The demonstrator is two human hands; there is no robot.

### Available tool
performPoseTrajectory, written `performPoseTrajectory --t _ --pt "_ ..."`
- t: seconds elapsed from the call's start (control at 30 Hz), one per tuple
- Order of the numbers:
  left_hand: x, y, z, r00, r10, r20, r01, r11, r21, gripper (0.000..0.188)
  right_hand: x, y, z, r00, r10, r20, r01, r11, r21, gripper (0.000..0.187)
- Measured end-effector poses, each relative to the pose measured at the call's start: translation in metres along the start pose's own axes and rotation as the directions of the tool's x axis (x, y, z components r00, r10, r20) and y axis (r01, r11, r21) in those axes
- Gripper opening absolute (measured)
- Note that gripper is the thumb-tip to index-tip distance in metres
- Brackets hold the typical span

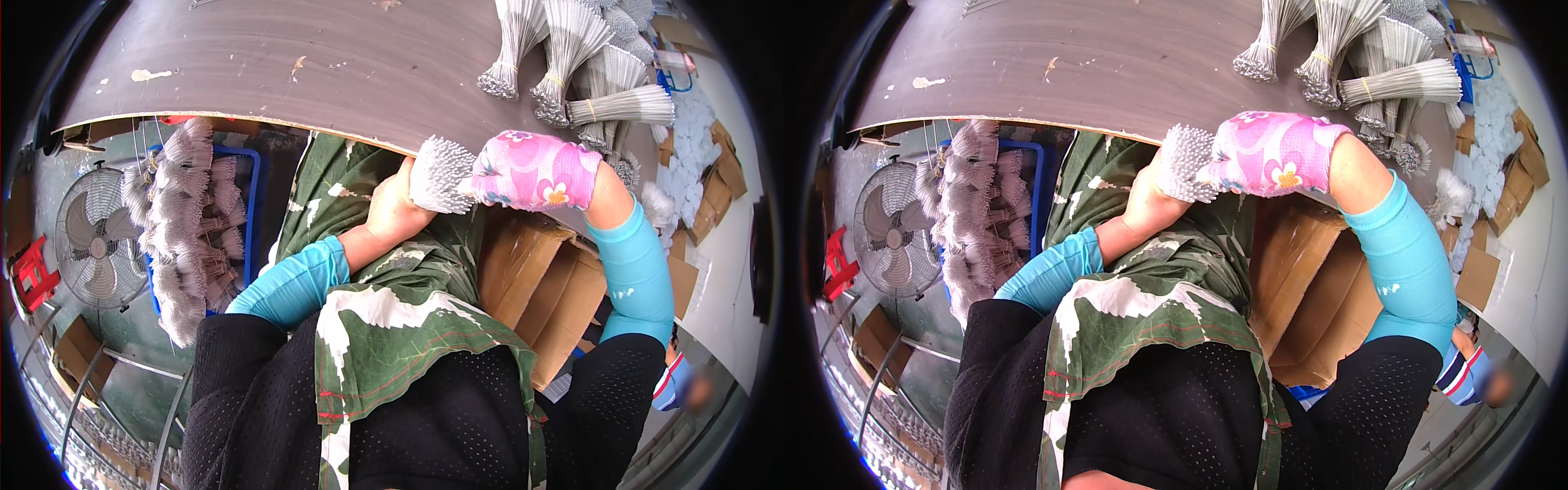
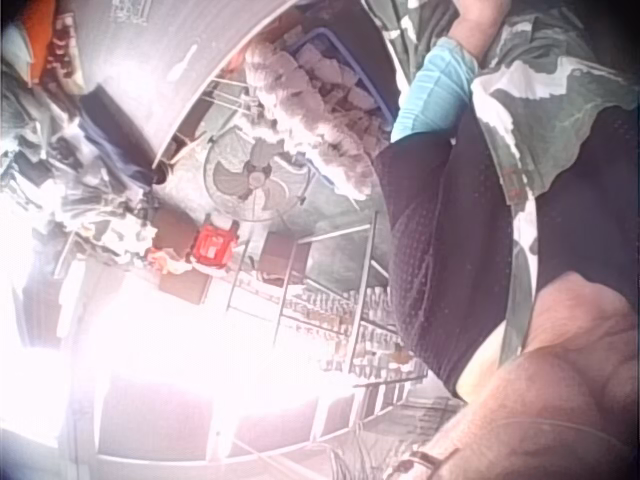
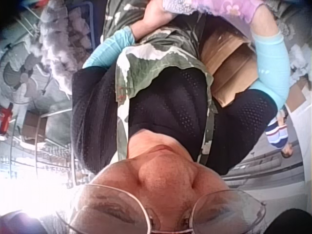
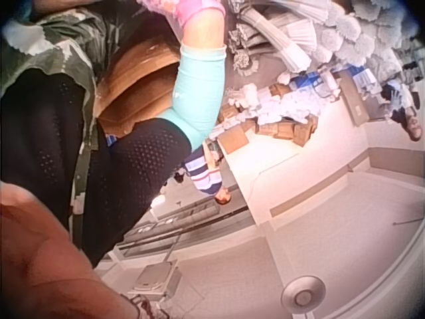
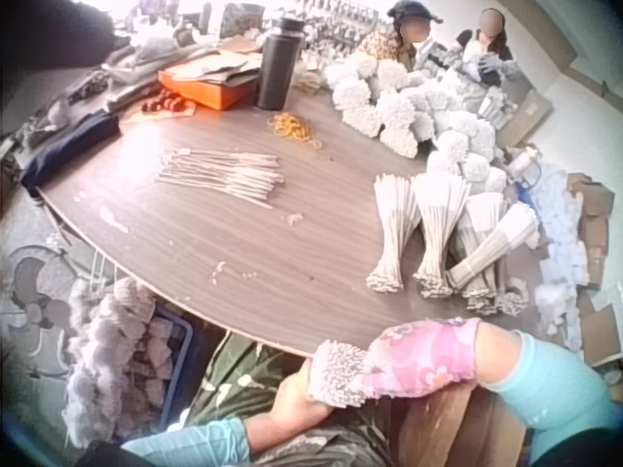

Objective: Assembling duster components by inserting bristles into a handle and securing them.

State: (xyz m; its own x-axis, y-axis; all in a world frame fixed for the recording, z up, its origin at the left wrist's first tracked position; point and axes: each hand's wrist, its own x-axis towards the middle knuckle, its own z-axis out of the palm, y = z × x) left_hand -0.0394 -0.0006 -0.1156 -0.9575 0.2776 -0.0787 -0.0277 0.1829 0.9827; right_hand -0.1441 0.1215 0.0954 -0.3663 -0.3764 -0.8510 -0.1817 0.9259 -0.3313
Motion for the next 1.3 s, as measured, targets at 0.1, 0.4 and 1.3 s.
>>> performPoseTrajectory --t 0.1,0.4,1.3 --pt "0.001 0.002 -0.001 1.0 -0.008 0.015 0.008 1.0 0.007 0.056 0.003 0.001 0.001 0.993 -0.117 -0.022 0.11 0.97 -0.216 0.037" --pt "-0.002 0.008 -0.017 0.985 0.103 0.141 -0.079 0.983 -0.165 0.089 0.009 0.024 0.006 0.926 -0.376 -0.015 0.332 0.836 -0.438 0.038" --pt "0.002 0.008 -0.014 0.99 0.098 0.099 -0.083 0.986 -0.143 0.097 -0.022 0.02 0.028 0.971 -0.095 -0.218 0.133 0.976 0.17 0.032"
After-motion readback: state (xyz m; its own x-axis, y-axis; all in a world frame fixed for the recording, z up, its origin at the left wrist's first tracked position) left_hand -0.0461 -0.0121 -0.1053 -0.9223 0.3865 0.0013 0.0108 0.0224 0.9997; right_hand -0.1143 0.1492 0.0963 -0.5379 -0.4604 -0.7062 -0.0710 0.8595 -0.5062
